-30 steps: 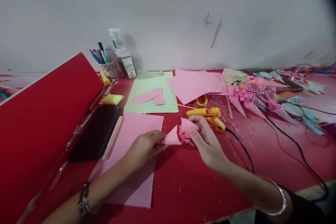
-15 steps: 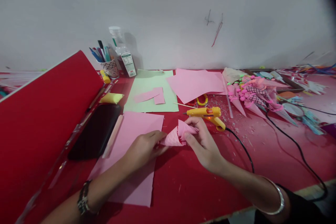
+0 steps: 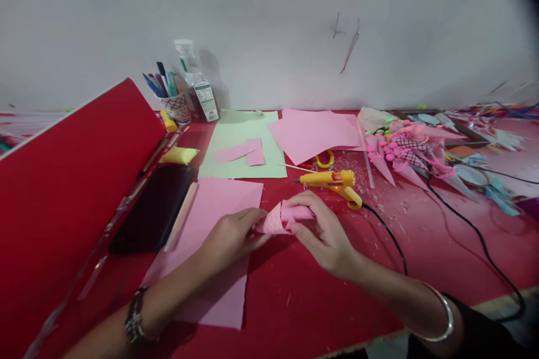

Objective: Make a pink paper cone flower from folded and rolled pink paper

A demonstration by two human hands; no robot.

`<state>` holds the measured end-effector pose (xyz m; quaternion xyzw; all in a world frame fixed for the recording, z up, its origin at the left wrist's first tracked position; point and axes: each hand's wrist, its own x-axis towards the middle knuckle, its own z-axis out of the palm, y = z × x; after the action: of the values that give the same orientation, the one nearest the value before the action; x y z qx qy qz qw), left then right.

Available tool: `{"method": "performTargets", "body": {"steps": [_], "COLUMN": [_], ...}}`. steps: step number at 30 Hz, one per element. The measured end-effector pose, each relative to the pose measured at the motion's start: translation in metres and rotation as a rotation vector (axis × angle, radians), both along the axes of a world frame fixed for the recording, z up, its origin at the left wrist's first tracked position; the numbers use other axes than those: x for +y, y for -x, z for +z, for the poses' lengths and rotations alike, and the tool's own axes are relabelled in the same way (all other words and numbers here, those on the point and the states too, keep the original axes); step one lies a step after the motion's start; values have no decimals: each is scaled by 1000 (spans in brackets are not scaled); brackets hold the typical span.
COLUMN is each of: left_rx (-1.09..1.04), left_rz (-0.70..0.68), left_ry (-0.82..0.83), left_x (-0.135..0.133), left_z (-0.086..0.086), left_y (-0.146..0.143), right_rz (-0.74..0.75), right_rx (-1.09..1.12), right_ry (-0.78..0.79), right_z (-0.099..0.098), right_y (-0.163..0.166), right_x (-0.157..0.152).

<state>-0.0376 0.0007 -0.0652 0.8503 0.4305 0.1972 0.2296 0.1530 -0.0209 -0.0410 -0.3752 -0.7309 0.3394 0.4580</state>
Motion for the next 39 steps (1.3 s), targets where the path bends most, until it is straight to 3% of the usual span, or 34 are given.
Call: {"method": "performTargets", "body": {"steps": [8,16,39], "left_rx": [-11,-21,-42], "left_rz": [19,-71,-93], "left_ry": [53,-19,90], "left_x": [1,0,-4], "left_z": [-2,-1,7], "left_y": [2,1,-6], "right_rz": [100,40,62], "right_rx": [0,-103,-127], "right_ry": [-57,-124,-229], "right_z": [-4,-3,-8], "right_y": [-4,-5,-7], "right_x": [1,3,2]}}
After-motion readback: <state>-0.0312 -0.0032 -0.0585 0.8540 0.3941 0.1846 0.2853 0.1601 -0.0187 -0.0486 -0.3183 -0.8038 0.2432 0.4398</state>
